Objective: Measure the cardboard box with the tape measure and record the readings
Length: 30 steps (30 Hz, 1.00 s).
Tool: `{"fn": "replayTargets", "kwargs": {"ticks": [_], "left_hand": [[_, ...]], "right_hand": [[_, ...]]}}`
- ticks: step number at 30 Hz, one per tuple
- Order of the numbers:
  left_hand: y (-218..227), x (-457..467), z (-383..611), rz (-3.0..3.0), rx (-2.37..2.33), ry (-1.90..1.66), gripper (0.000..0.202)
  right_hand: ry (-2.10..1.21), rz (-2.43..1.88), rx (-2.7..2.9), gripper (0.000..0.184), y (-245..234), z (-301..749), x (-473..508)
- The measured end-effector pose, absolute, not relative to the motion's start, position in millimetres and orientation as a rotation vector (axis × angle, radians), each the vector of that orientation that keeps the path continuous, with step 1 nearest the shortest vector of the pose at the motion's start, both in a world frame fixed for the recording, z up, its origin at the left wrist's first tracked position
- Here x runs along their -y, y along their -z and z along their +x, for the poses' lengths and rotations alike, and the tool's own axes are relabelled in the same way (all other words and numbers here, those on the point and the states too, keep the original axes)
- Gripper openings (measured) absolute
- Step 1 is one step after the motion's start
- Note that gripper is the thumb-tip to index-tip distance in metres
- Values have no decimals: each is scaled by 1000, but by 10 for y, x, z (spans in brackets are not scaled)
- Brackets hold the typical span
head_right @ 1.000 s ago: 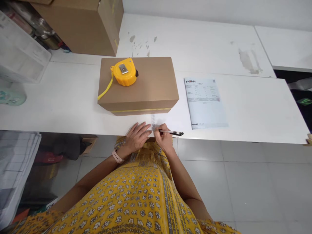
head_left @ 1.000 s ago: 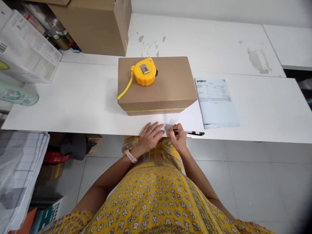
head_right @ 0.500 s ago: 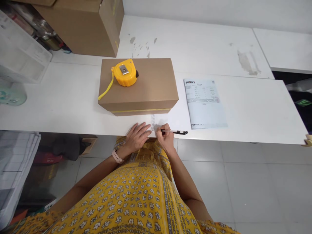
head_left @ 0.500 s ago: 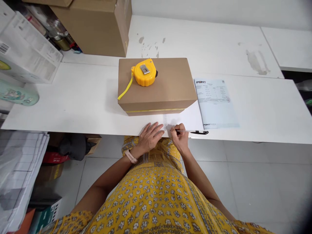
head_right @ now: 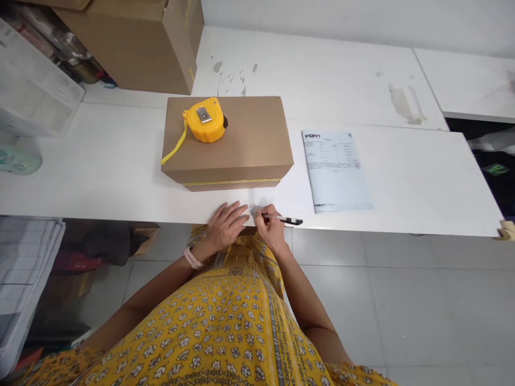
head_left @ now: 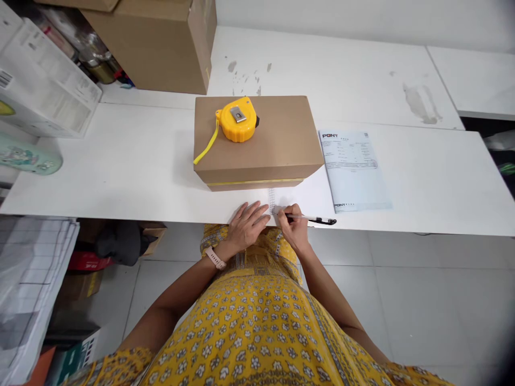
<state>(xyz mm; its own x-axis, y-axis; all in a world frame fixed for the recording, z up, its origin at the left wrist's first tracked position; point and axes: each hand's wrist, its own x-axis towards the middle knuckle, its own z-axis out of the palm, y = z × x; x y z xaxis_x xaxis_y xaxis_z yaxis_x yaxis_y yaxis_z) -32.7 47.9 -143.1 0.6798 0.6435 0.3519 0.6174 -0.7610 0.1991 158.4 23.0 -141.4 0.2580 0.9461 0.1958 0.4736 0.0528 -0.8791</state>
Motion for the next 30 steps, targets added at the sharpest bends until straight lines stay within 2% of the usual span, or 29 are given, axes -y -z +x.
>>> {"fn": "replayTargets", "kwargs": {"ticks": [25, 30], "left_hand": [[1445, -477, -334, 2743, -1049, -602, 29], [1439, -484, -345, 2790, -1037, -652, 25]], "right_hand": [[-649, -1571, 1226, 26, 1366, 1558, -225], [-351, -1659, 1130, 24, 1258, 2089, -450]]}}
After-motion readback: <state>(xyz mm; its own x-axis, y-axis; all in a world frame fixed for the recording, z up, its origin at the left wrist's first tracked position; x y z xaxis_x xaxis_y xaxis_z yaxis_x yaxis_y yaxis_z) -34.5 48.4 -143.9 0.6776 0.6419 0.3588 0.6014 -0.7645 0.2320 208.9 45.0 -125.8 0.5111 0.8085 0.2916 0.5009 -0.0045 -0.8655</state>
